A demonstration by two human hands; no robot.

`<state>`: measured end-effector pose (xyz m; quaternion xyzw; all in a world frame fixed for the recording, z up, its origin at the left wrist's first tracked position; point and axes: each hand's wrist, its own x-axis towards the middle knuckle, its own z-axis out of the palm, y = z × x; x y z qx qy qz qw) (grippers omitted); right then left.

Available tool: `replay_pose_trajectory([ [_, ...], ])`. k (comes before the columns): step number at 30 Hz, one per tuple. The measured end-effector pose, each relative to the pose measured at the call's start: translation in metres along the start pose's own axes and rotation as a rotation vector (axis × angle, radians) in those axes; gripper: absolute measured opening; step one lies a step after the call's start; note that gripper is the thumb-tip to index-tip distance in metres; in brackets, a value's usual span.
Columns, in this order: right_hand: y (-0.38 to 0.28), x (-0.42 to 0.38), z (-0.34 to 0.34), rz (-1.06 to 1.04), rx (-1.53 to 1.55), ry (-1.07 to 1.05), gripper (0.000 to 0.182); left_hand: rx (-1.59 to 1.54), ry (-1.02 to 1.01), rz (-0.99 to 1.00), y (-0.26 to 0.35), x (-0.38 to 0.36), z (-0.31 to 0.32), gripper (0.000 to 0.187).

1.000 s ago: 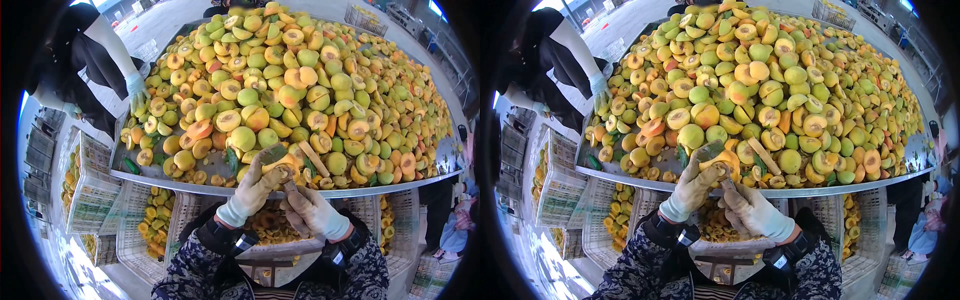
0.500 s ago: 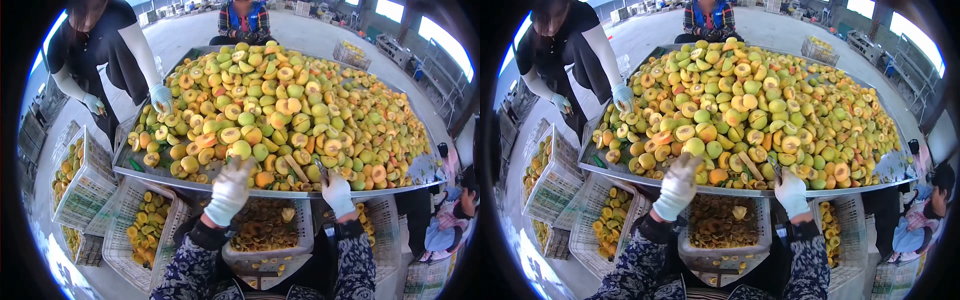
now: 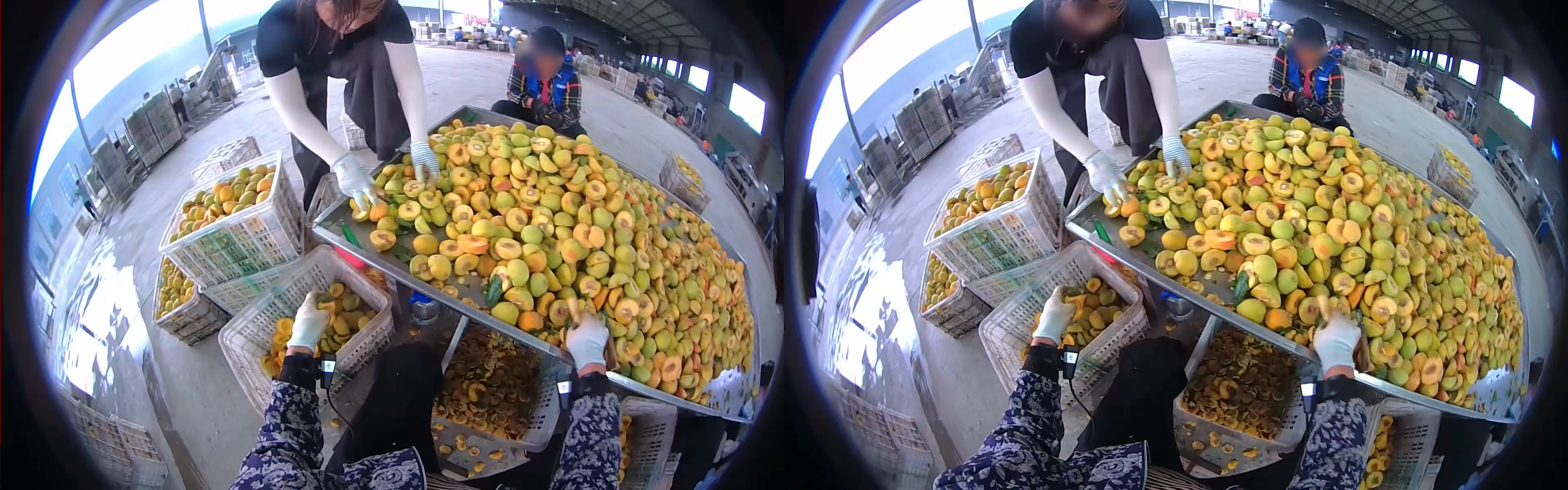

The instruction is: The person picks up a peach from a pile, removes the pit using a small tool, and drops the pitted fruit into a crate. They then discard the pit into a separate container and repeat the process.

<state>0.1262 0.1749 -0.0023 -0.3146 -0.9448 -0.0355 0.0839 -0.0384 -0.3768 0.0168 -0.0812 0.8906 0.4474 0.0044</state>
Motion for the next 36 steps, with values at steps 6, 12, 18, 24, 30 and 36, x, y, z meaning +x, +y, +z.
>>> replay_pose_trajectory([
  [6,0.031,-0.046,-0.012,0.102,0.830,0.271,0.025,0.434,0.024,0.378,-0.006,0.014,0.037,0.025],
  [12,-0.003,-0.089,-0.027,0.232,1.363,0.146,0.030,0.349,0.049,0.859,0.134,0.022,0.135,0.036],
  [18,-0.009,-0.087,-0.022,0.035,1.239,0.109,0.024,0.922,-0.197,0.686,0.167,0.047,0.206,0.058],
  [24,-0.030,-0.095,-0.077,0.047,1.597,-0.164,0.028,-0.556,-0.670,0.363,0.208,-0.034,0.168,0.056],
  [30,-0.047,-0.098,-0.105,0.054,1.714,-0.438,0.031,-1.429,-1.559,-0.283,0.215,-0.099,0.221,0.050],
  [36,-0.026,-0.093,-0.060,0.082,1.364,-0.220,0.030,-1.392,-1.524,-0.546,0.199,-0.112,0.271,0.054],
])
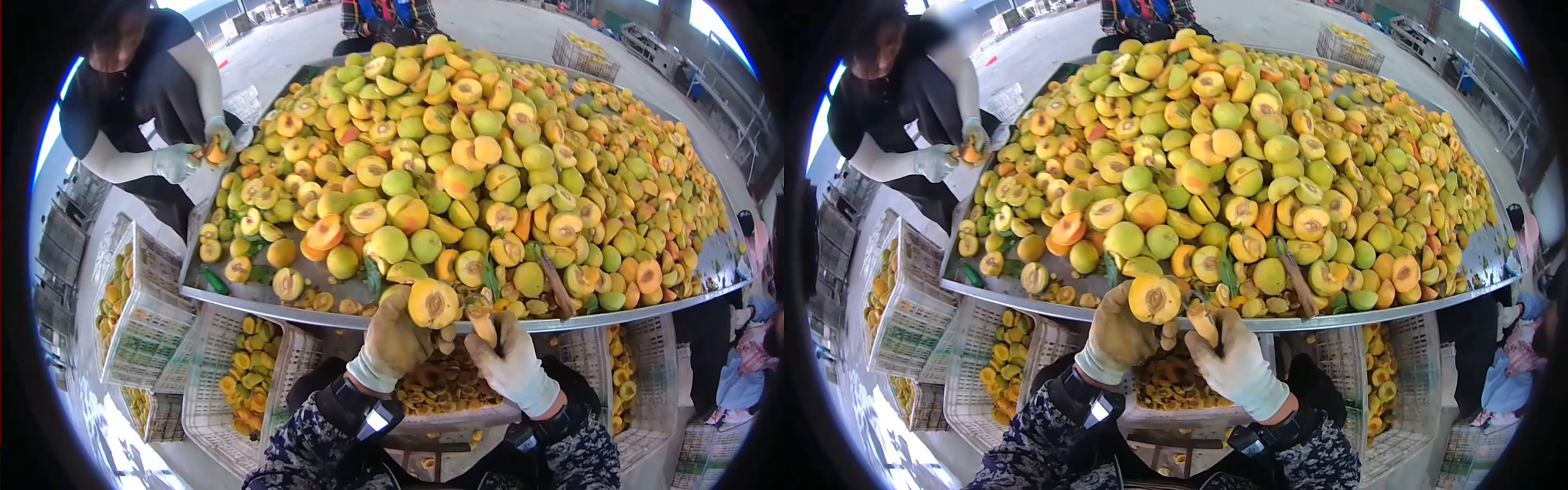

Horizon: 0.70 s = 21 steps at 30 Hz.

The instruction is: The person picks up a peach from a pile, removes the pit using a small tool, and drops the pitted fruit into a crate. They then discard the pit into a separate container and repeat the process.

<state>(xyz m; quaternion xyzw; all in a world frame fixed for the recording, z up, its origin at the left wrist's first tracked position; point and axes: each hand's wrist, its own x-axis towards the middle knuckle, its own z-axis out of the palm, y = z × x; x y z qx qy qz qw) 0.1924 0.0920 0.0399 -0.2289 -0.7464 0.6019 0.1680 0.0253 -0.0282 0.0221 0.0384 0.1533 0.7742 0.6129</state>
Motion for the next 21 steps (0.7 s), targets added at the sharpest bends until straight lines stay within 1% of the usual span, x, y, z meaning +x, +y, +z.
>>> replay_pose_trajectory([
  [1,0.001,0.003,-0.002,-0.226,-0.219,0.014,0.029,0.149,0.035,0.017,-0.002,0.005,0.000,0.056],
  [2,0.000,0.008,-0.005,-0.461,-0.438,0.029,0.029,0.143,0.031,0.012,-0.004,0.008,0.003,0.056],
  [3,-0.006,0.010,-0.009,-0.448,-0.430,-0.057,0.029,0.264,0.049,0.080,-0.007,0.010,0.007,0.058],
  [4,-0.013,0.012,-0.009,-0.443,-0.436,-0.053,0.029,0.385,0.069,0.149,-0.009,0.012,0.012,0.060],
  [5,-0.021,0.013,-0.005,-0.228,-0.332,-0.060,0.027,0.565,0.111,0.143,-0.007,0.015,0.018,0.063],
  [6,-0.024,0.015,-0.003,-0.012,-0.224,-0.065,0.026,0.562,0.110,0.135,-0.007,0.016,0.021,0.063],
  [7,-0.009,0.017,0.001,-0.071,-0.235,-0.067,0.024,0.616,0.144,0.154,-0.008,0.016,0.023,0.064],
  [8,-0.006,0.018,0.002,-0.062,-0.235,-0.064,0.024,0.670,0.179,0.173,-0.010,0.016,0.022,0.064],
  [9,-0.004,0.019,0.005,-0.083,-0.264,-0.047,0.025,0.640,0.193,0.214,-0.013,0.017,0.017,0.069],
  [10,-0.003,0.020,0.007,-0.106,-0.293,-0.031,0.026,0.639,0.196,0.207,-0.014,0.019,0.015,0.069],
  [12,-0.007,0.022,0.008,-0.097,-0.316,-0.044,0.029,0.750,0.173,0.325,-0.016,0.021,0.013,0.066],
  [13,-0.007,0.023,0.009,-0.103,-0.368,-0.036,0.029,0.749,0.174,0.325,-0.017,0.020,0.011,0.066],
  [15,-0.006,0.022,0.014,-0.105,-0.417,-0.024,0.028,0.894,0.170,0.432,-0.022,0.016,0.005,0.062],
  [16,-0.005,0.022,0.018,-0.104,-0.461,0.001,0.028,0.893,0.171,0.430,-0.025,0.015,0.002,0.062],
  [18,-0.004,0.021,0.021,-0.096,-0.500,0.029,0.027,1.160,0.151,0.600,-0.028,0.013,0.005,0.058],
  [19,-0.004,0.021,0.020,-0.139,-0.529,0.001,0.027,1.216,0.179,0.610,-0.028,0.011,0.009,0.054],
  [20,-0.005,0.022,0.021,-0.182,-0.556,-0.026,0.027,1.217,0.181,0.601,-0.025,0.011,0.010,0.054],
  [21,-0.004,0.023,0.020,-0.241,-0.562,-0.045,0.027,1.120,0.174,0.564,-0.021,0.010,0.011,0.048],
])
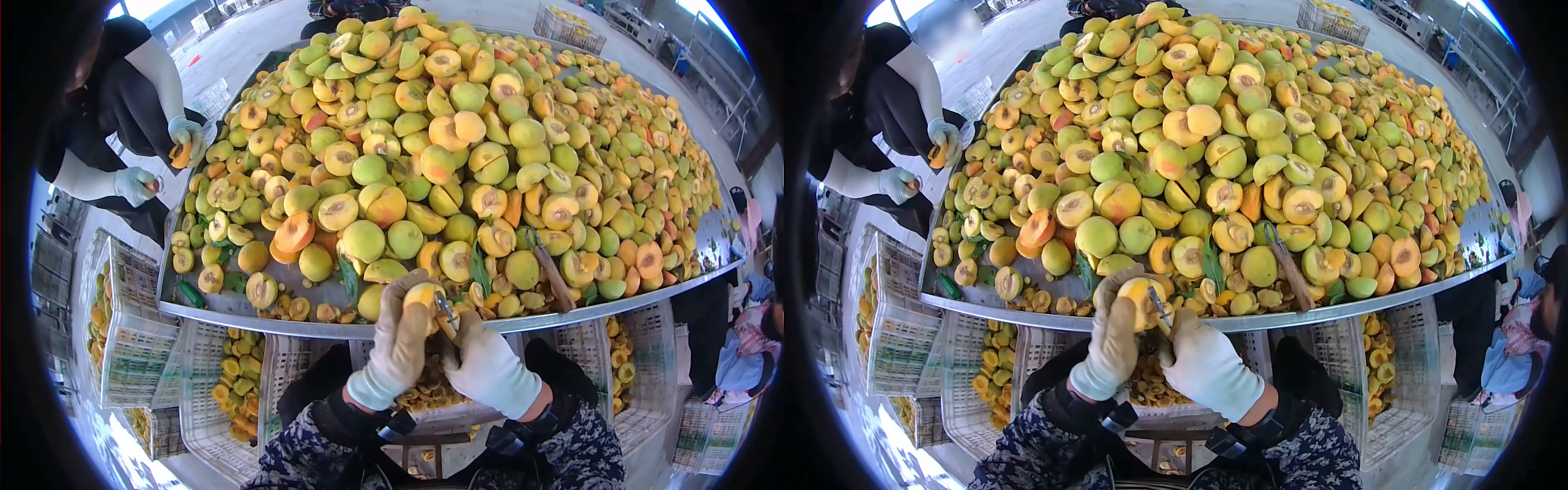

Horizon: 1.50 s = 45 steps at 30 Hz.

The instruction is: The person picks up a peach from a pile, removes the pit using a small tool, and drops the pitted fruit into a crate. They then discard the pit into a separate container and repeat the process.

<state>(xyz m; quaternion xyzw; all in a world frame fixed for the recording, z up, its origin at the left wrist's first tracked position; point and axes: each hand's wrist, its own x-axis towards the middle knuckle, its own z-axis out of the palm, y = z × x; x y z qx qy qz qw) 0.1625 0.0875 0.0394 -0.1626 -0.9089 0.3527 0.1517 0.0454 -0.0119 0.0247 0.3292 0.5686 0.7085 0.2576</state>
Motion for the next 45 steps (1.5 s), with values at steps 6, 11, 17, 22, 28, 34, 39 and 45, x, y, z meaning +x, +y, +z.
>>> replay_pose_trajectory([
  [6,-0.005,-0.002,-0.001,0.060,-0.003,-0.120,0.030,-0.198,-0.082,-0.353,0.000,0.012,-0.022,0.037],
  [11,-0.002,-0.005,0.005,-0.001,-0.008,-0.124,0.028,0.725,-0.447,0.058,-0.024,0.024,-0.058,0.067],
  [17,0.005,0.001,-0.002,0.068,0.026,-0.100,0.025,-0.105,-0.165,-0.520,-0.033,0.023,-0.051,0.061],
  [22,0.000,0.001,0.000,0.105,0.069,-0.114,0.026,0.405,-0.233,0.063,0.012,0.012,-0.021,0.049],
  [28,0.016,0.004,0.006,-0.041,0.171,-0.158,0.024,0.183,-0.304,-0.209,0.012,0.015,-0.032,0.050],
  [34,-0.016,0.019,-0.038,0.499,0.959,-0.638,0.028,0.068,-0.184,-0.027,0.009,0.006,-0.020,0.053],
  [39,-0.019,0.002,-0.036,0.583,1.409,-0.614,0.025,0.021,-0.120,0.063,0.014,-0.002,-0.014,0.048],
  [45,-0.039,-0.026,-0.023,0.508,1.334,-0.451,0.024,0.008,0.010,0.099,0.026,-0.023,0.004,0.046],
])
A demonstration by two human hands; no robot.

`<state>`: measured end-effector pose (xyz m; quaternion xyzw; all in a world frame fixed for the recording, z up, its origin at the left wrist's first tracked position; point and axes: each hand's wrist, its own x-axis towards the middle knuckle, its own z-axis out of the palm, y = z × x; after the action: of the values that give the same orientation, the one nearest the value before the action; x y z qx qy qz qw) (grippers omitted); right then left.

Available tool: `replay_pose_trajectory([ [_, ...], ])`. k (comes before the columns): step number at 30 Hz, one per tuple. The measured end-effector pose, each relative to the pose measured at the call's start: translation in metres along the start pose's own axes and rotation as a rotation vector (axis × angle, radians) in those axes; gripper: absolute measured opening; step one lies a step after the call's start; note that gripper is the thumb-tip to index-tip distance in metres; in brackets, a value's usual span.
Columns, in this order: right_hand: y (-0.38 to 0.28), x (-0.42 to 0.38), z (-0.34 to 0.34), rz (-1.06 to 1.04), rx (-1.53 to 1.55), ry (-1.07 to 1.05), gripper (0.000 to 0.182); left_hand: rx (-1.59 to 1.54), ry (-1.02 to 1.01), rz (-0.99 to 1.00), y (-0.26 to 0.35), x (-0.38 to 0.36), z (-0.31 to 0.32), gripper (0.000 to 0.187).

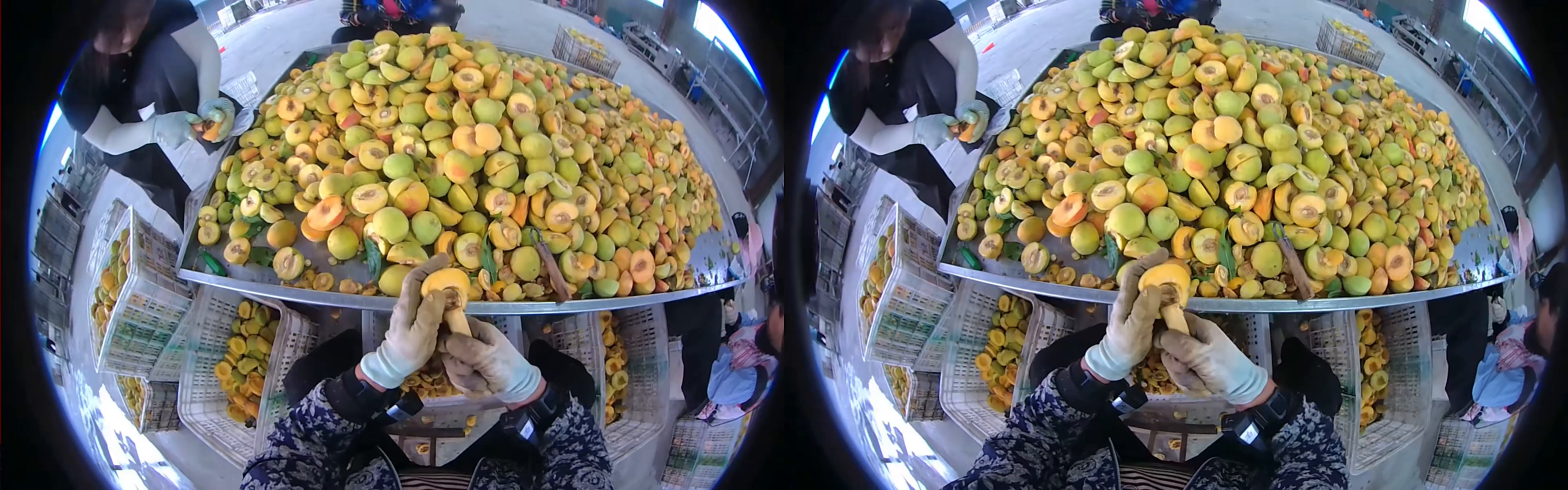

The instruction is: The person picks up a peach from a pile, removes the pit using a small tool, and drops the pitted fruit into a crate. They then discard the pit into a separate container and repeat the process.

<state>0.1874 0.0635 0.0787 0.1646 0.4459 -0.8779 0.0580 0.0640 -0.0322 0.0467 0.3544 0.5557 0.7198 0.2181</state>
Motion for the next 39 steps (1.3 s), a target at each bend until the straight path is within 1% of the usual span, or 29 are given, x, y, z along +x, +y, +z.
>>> replay_pose_trajectory([
  [2,0.013,-0.013,0.002,0.075,0.313,-0.047,0.021,-0.102,0.001,-0.085,0.010,-0.016,0.006,0.046],
  [4,0.035,-0.026,0.007,0.054,0.506,-0.069,0.017,0.033,0.020,-0.065,0.009,-0.034,0.009,0.045],
  [6,0.057,-0.036,0.011,0.005,0.630,-0.196,0.021,-0.046,0.003,-0.143,0.016,-0.054,0.010,0.046],
  [7,0.069,-0.038,0.011,0.012,0.616,-0.211,0.021,-0.031,-0.044,-0.210,0.016,-0.061,0.006,0.045],
  [8,0.078,-0.039,0.013,0.001,0.752,-0.315,0.020,-0.030,-0.029,-0.198,0.018,-0.067,0.006,0.045],
  [9,0.085,-0.041,0.013,-0.005,0.889,-0.417,0.018,-0.104,-0.037,-0.206,0.020,-0.074,0.008,0.045],
  [11,0.092,-0.045,0.016,-0.003,0.903,-0.443,0.018,-0.271,-0.035,-0.222,0.026,-0.083,0.012,0.046],
  [12,0.094,-0.047,0.019,-0.006,0.929,-0.459,0.018,-0.270,-0.016,-0.212,0.029,-0.088,0.012,0.046],
  [16,0.098,-0.053,0.028,-0.012,0.861,-0.444,0.022,-0.294,0.066,-0.183,0.040,-0.103,0.012,0.045],
  [18,0.099,-0.054,0.032,0.022,0.862,-0.462,0.021,-0.258,0.065,-0.198,0.045,-0.110,0.010,0.052],
  [21,0.103,-0.053,0.035,0.045,0.893,-0.487,0.019,-0.337,0.100,-0.174,0.046,-0.116,0.008,0.051],
  [24,0.107,-0.052,0.038,0.115,0.830,-0.514,0.020,-0.381,0.136,-0.159,0.037,-0.122,0.005,0.048],
  [26,0.103,-0.055,0.047,-0.001,0.564,-0.242,0.021,-0.499,0.165,-0.249,0.032,-0.123,0.003,0.046],
  [27,0.102,-0.056,0.048,-0.016,0.412,-0.165,0.026,-0.472,0.173,-0.222,0.031,-0.122,0.002,0.045],
  [28,0.099,-0.055,0.053,-0.012,0.410,-0.161,0.026,-0.478,0.176,-0.224,0.029,-0.122,0.002,0.045],
  [30,0.098,-0.057,0.062,-0.091,0.126,0.039,0.033,-0.503,0.203,-0.248,0.034,-0.122,0.003,0.046],
  [31,0.100,-0.056,0.064,-0.082,0.123,0.045,0.033,-0.479,0.217,-0.276,0.031,-0.120,0.001,0.046],
  [32,0.102,-0.055,0.065,-0.141,-0.035,0.074,0.037,-0.486,0.227,-0.278,0.022,-0.119,-0.003,0.046],
  [33,0.104,-0.053,0.067,-0.200,-0.193,0.098,0.040,-0.586,0.249,-0.312,0.012,-0.117,-0.008,0.046],
  [34,0.100,-0.053,0.071,-0.195,-0.199,0.089,0.040,-0.683,0.269,-0.339,0.003,-0.115,-0.013,0.047],
  [35,0.093,-0.059,0.077,-0.143,-0.084,-0.033,0.039,-0.618,0.243,-0.386,0.005,-0.116,-0.016,0.049],
  [36,0.086,-0.065,0.082,-0.091,0.034,-0.151,0.037,-0.686,0.225,-0.266,0.000,-0.118,-0.015,0.046],
  [38,0.080,-0.062,0.074,-0.188,-0.173,0.060,0.043,-0.385,0.297,-0.024,0.001,-0.118,-0.029,0.040],
  [39,0.082,-0.054,0.062,-0.252,-0.431,0.178,0.040,-0.303,0.332,-0.173,0.038,-0.118,-0.042,0.036],
])
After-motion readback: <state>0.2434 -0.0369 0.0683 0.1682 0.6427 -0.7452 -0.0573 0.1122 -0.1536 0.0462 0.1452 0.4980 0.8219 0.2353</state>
